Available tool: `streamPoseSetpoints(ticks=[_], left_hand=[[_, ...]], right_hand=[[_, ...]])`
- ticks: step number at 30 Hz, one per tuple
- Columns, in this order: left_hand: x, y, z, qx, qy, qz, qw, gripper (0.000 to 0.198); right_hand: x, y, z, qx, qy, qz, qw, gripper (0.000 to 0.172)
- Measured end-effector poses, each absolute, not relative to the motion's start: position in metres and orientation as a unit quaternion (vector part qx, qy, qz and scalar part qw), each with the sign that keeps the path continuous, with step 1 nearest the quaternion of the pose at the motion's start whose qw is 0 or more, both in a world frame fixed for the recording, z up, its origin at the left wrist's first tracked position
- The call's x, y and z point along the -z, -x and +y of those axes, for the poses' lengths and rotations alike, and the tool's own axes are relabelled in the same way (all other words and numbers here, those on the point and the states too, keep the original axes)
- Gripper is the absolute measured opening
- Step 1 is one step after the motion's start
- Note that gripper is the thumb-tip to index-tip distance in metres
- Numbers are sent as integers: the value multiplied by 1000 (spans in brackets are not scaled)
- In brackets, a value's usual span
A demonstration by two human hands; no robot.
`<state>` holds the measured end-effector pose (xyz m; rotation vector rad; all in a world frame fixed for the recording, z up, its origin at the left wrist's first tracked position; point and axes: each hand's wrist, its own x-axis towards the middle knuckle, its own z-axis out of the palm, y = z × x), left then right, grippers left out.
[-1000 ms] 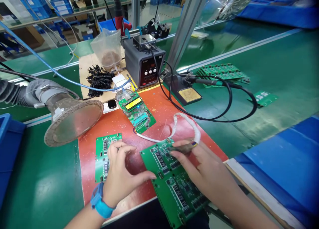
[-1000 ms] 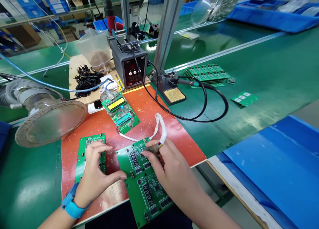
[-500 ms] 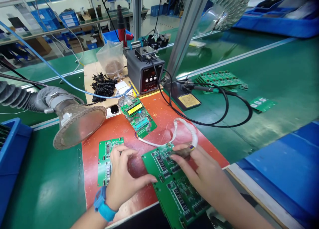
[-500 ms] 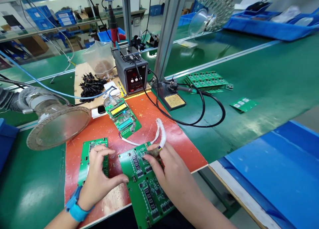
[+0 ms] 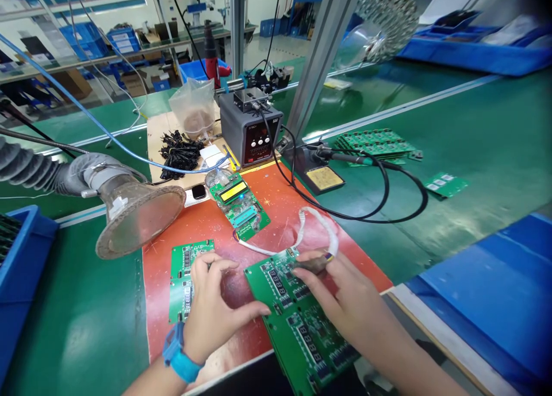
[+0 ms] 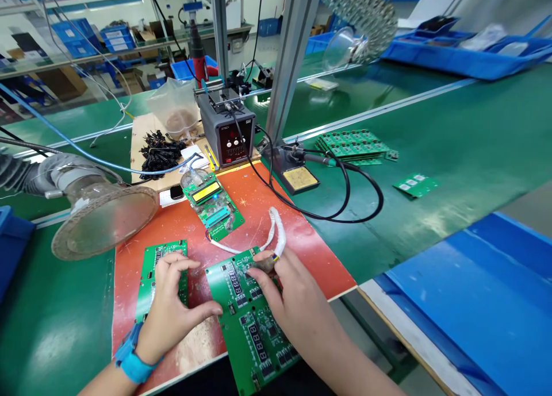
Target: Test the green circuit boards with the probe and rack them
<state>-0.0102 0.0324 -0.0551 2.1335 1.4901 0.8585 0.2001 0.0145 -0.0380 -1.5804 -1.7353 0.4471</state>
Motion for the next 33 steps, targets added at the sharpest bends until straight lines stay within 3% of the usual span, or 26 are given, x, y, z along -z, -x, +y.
streamPoseSetpoints(ticks=[25, 33], left_hand=[[55, 12, 35, -297, -793, 511, 146, 56], [52, 15, 38, -320, -803, 485, 136, 32]], right_hand=[[31, -205, 13, -165, 611, -667, 394, 11], [16, -223, -29, -152, 592, -702, 365, 10]])
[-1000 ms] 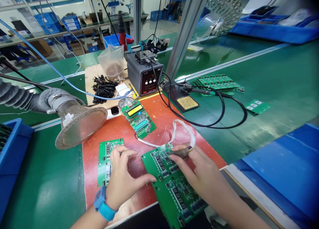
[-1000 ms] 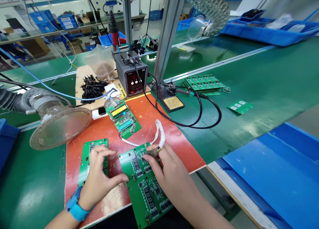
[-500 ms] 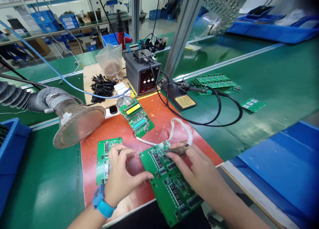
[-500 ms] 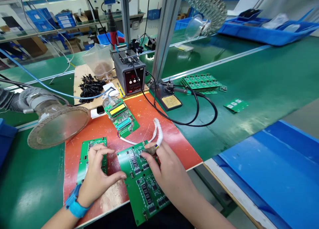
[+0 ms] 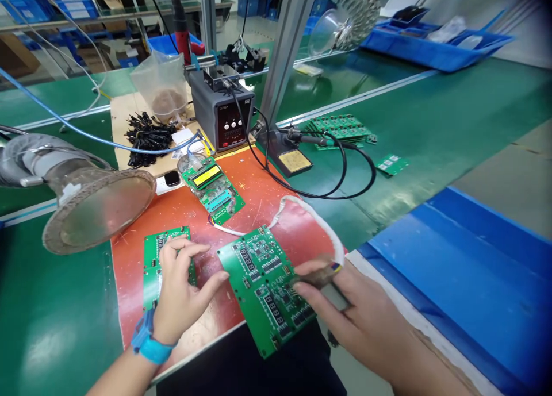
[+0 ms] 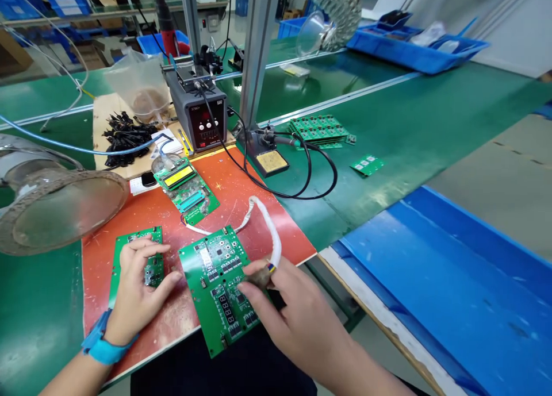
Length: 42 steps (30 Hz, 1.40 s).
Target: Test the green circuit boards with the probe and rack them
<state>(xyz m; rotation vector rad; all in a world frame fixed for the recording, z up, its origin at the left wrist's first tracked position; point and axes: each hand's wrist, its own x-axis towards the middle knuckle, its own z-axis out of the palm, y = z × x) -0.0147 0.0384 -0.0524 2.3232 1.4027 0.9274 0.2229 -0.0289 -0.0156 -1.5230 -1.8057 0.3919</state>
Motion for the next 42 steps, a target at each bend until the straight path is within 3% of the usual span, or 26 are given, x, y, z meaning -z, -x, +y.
streamPoseSetpoints(ticks=[19, 29, 42], left_hand=[[51, 13, 41, -291, -826, 464, 129, 34], [14, 10, 44, -157, -853, 484, 113, 37], [3, 4, 44, -118, -850, 499, 119, 40]], right_hand=[[26, -218, -38, -116, 590, -709, 368, 6], [38, -217, -43, -81, 581, -716, 378, 9], [38, -219, -45, -108, 591, -709, 369, 8]])
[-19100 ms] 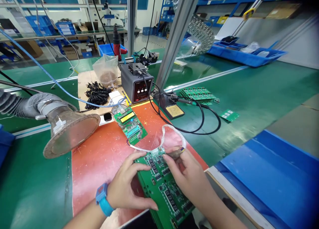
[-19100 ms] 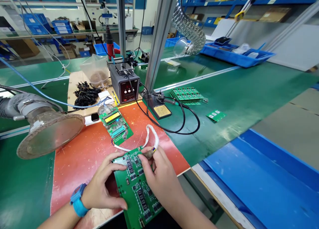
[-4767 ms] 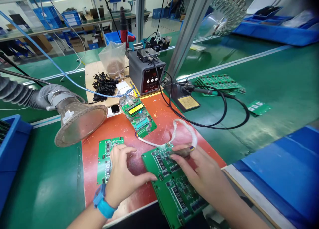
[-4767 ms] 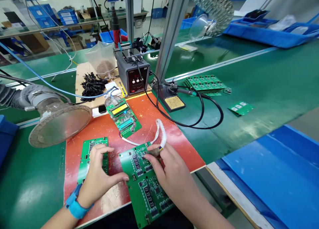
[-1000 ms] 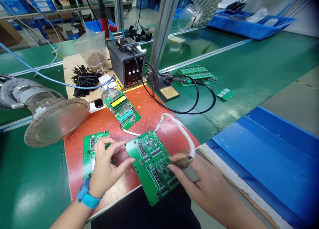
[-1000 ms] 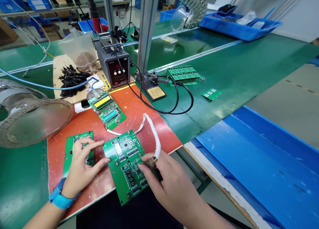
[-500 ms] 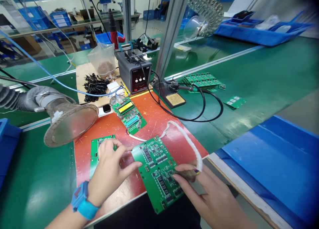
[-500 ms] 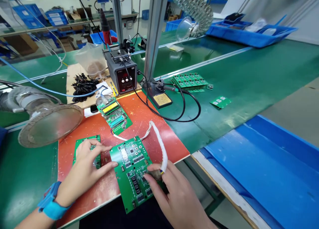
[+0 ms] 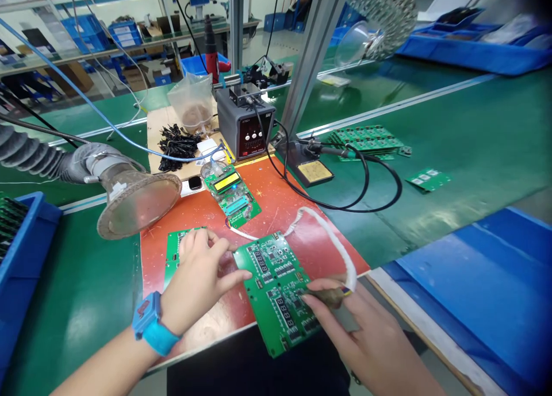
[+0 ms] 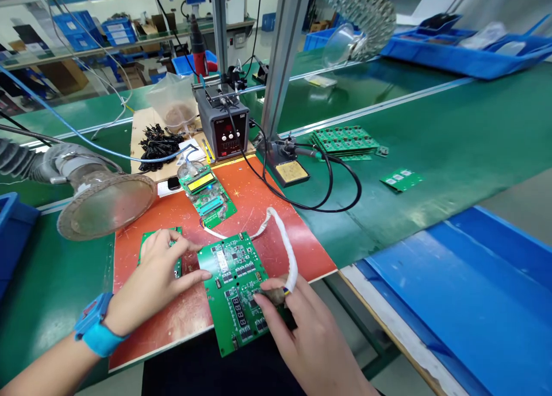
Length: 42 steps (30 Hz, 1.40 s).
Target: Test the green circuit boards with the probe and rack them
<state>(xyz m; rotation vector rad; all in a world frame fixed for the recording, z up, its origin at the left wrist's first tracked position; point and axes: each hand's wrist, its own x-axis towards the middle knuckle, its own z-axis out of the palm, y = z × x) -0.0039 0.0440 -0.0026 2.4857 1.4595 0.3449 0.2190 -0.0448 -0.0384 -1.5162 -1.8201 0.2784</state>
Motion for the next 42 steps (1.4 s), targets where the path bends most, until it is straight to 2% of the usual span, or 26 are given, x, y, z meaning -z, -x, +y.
streamPoseSetpoints(ticks=[18, 42], left_hand=[[8, 6, 44, -123, -851, 498, 112, 42], [11, 7, 41, -150, -840, 505, 133, 39]], right_hand=[[29, -217, -45, -123, 602, -696, 371, 9], [28, -218, -43, -64, 583, -721, 370, 10]])
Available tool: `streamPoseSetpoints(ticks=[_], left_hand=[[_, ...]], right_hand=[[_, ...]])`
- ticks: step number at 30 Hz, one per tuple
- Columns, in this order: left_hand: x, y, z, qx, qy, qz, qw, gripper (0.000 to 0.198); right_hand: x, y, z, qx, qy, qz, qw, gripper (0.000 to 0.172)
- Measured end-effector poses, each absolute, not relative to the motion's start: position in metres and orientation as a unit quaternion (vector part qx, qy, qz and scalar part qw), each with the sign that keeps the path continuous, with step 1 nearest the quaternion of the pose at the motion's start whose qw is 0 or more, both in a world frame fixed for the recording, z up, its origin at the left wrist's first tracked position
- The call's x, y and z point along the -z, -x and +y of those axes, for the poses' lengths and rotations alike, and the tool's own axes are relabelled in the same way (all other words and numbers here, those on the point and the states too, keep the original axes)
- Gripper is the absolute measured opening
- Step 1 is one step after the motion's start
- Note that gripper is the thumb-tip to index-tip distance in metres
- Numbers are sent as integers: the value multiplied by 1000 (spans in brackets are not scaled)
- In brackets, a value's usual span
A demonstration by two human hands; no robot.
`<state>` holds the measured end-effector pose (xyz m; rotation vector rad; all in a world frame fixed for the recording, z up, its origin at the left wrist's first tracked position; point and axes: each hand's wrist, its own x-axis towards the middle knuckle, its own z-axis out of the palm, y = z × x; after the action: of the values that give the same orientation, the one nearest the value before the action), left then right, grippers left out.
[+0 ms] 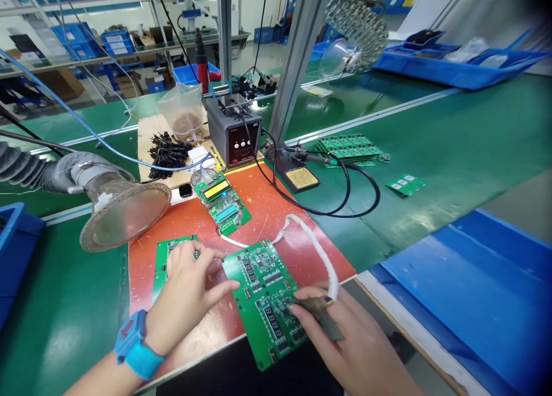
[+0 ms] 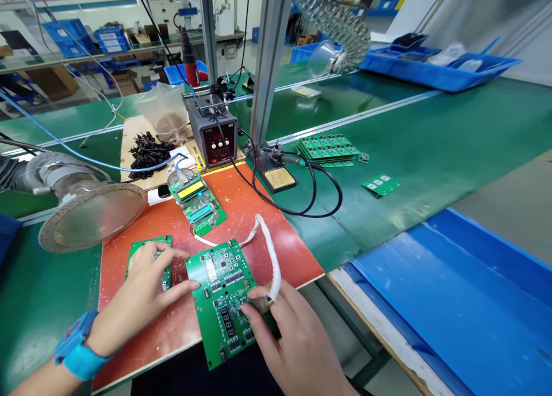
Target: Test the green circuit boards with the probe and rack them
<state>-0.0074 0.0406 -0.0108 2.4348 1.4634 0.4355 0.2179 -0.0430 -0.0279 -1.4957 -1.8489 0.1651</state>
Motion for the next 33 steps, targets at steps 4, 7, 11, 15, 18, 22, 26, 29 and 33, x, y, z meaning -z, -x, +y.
streamPoseSetpoints(ticks=[4, 7, 11, 15, 18, 22, 26, 29, 33], left_hand=[[10, 7, 40, -139, -836, 513, 133, 42], [10, 7, 40, -136, -841, 507, 133, 43], [11, 9, 40, -146, -845, 497, 134, 40], [9, 6, 43, -165, -824, 509, 186, 36], [4, 2, 42, -197, -760, 533, 313, 30], [-3, 2, 31, -262, -566, 540, 565, 28], [-7, 24, 21, -342, -408, 566, 629, 28], [-8, 52, 24, -389, -340, 593, 618, 27], [-6, 82, 34, -412, -315, 625, 584, 30]], right_hand=[[28, -218, -43, -56, 581, -723, 369, 10], [28, -219, -43, -54, 583, -723, 367, 10], [29, -218, -44, -64, 582, -723, 367, 10], [26, -220, -45, -95, 584, -715, 372, 9], [18, -226, -37, -136, 606, -683, 384, 11], [10, -230, -11, -160, 637, -617, 434, 16], [16, -221, 14, -253, 615, -604, 438, 15], [24, -212, 22, -284, 607, -625, 402, 15], [30, -208, 22, -275, 605, -644, 380, 14]])
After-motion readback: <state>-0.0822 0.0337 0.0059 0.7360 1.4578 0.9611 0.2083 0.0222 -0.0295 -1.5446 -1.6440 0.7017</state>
